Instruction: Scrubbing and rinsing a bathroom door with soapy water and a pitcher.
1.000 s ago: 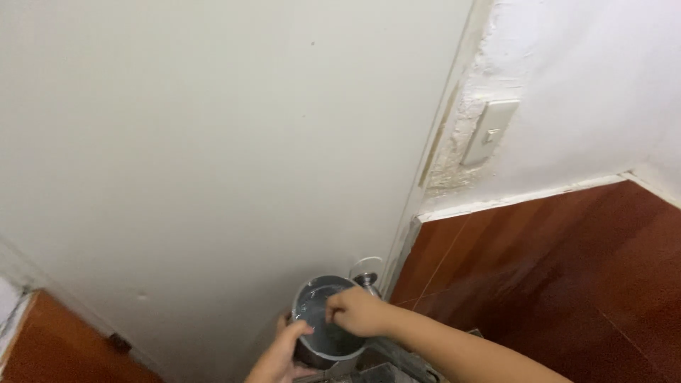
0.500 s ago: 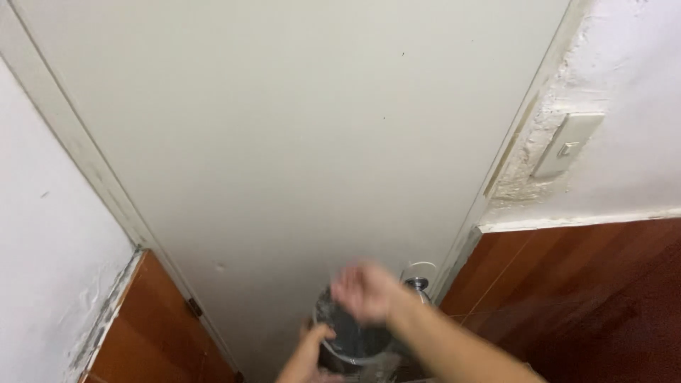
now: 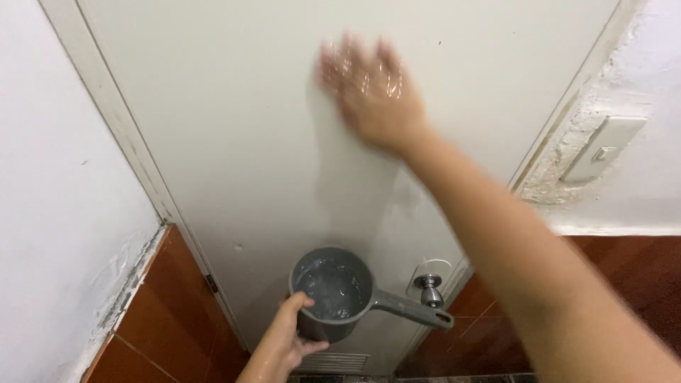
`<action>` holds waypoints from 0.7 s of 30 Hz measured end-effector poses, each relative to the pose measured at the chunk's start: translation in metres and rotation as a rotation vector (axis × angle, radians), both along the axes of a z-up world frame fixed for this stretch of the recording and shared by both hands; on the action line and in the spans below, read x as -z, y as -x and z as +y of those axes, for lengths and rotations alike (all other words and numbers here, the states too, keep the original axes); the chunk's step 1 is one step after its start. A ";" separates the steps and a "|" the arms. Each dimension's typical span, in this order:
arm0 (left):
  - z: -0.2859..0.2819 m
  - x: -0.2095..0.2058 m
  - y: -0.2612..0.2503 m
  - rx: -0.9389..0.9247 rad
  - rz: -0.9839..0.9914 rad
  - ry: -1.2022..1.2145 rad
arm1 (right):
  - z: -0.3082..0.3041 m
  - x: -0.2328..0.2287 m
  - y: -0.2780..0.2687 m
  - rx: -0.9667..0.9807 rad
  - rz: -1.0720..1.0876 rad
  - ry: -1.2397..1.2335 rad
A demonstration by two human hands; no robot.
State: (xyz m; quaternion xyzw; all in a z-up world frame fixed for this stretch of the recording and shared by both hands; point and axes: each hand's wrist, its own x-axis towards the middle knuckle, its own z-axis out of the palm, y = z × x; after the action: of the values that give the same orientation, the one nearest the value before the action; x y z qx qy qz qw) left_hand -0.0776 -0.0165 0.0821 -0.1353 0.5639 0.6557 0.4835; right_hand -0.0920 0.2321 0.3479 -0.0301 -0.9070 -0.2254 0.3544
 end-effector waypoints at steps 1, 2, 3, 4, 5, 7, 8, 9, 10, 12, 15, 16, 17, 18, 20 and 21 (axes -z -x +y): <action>-0.004 0.003 0.000 -0.011 -0.021 0.008 | 0.009 0.037 0.006 -0.072 -0.109 -0.091; -0.006 0.005 0.000 -0.023 -0.043 0.014 | 0.019 0.073 0.012 -0.144 -0.219 -0.185; -0.007 0.014 0.001 -0.027 -0.042 0.010 | 0.017 0.108 0.006 -0.147 -0.218 -0.188; -0.010 0.023 0.002 -0.014 -0.044 0.024 | 0.013 0.145 0.000 -0.114 -0.387 -0.270; -0.013 0.033 0.003 0.000 -0.047 0.037 | 0.010 0.181 -0.006 -0.079 -0.555 -0.352; -0.013 0.040 0.007 -0.004 -0.060 0.046 | 0.025 0.243 -0.023 -0.147 -0.595 -0.368; -0.014 0.044 0.009 -0.007 -0.076 0.057 | 0.031 0.275 -0.030 -0.216 -0.636 -0.380; -0.016 0.044 0.010 -0.015 -0.074 0.053 | 0.028 0.278 -0.033 -0.222 -0.633 -0.386; -0.020 0.046 0.010 -0.030 -0.098 0.112 | 0.022 0.284 -0.037 -0.279 -0.616 -0.305; -0.025 0.047 0.010 -0.053 -0.120 0.168 | 0.008 0.278 -0.044 -0.340 -0.597 -0.228; -0.030 0.047 0.006 -0.022 -0.097 0.112 | -0.023 0.248 -0.054 -0.380 -0.563 0.178; -0.031 0.047 0.004 -0.060 -0.084 0.104 | -0.037 0.239 -0.057 -0.329 -0.637 0.506; -0.032 0.046 0.002 -0.099 -0.072 0.096 | -0.051 0.231 -0.059 -0.270 -0.705 0.834; -0.033 0.039 -0.002 -0.105 -0.071 0.094 | -0.064 0.237 -0.054 -0.276 -0.707 0.829; -0.035 0.025 -0.010 -0.123 -0.023 0.061 | -0.088 0.249 -0.046 -0.094 -0.907 1.582; -0.033 0.025 -0.013 -0.127 -0.021 0.061 | -0.095 0.265 -0.039 -0.098 -0.909 1.580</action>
State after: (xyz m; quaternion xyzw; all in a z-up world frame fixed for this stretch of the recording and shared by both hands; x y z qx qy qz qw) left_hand -0.0643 -0.0496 0.0573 -0.1925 0.5689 0.6658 0.4427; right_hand -0.0528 0.1374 0.0833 -0.1337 -0.8500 0.4866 -0.1515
